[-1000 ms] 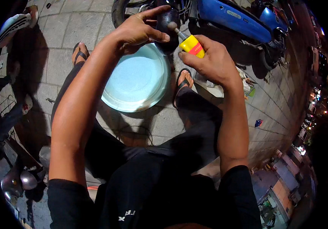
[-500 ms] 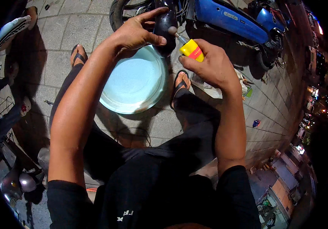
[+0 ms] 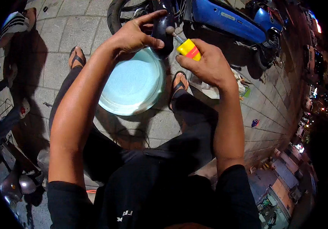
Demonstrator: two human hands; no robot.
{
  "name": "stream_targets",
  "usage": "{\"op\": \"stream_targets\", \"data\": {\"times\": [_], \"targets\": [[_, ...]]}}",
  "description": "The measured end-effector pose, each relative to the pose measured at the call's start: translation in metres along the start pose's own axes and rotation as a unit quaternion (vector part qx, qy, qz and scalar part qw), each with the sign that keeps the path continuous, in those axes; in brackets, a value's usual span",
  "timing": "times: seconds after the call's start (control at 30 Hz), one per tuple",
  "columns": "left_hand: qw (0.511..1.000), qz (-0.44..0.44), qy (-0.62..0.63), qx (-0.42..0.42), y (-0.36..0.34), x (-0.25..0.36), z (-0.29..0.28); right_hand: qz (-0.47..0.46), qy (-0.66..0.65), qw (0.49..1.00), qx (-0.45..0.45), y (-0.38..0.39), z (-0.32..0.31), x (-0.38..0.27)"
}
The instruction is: The person sits on the ground and works on a scooter tire, applying glue from a yellow bottle to the inner tube. They then use a small orange tool to apply a sealant or patch to the tube before placing it back into the tire.
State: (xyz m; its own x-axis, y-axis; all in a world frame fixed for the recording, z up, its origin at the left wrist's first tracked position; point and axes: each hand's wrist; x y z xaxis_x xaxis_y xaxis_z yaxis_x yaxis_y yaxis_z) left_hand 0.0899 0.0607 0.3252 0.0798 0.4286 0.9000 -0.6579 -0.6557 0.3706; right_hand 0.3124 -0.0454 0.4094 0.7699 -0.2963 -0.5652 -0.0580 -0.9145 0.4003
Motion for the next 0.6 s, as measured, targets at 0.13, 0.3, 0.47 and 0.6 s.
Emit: {"op": "stream_targets", "data": {"times": [0.13,0.3,0.47,0.6], "targets": [[1.000,-0.002,-0.016,0.008,-0.005,-0.007,-0.001,-0.009,-0.011,1.000,-0.004,0.000,0.004,0.001],[0.999,0.011,-0.030,0.022,-0.007,-0.017,-0.006,-0.007,0.007,1.000,-0.012,-0.007,0.004,-0.007],[1.000,-0.011,0.019,0.001,-0.001,-0.002,-0.002,0.015,0.001,1.000,-0.022,0.004,-0.004,0.001],[1.000,-0.003,-0.009,0.019,-0.004,-0.008,0.001,-0.008,0.015,1.000,0.000,-0.005,0.001,0.000]]}}
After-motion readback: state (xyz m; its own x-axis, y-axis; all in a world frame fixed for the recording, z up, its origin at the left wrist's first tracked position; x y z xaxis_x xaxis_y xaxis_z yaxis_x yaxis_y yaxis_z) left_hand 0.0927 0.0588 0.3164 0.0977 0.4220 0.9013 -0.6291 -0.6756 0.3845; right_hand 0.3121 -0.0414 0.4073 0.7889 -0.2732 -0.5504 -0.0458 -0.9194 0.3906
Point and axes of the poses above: each hand's wrist, its own y-axis away from the middle knuckle, its own z-axis out of the palm, x = y × z, and after that the axes turned 3 degrees about -y, right-handed
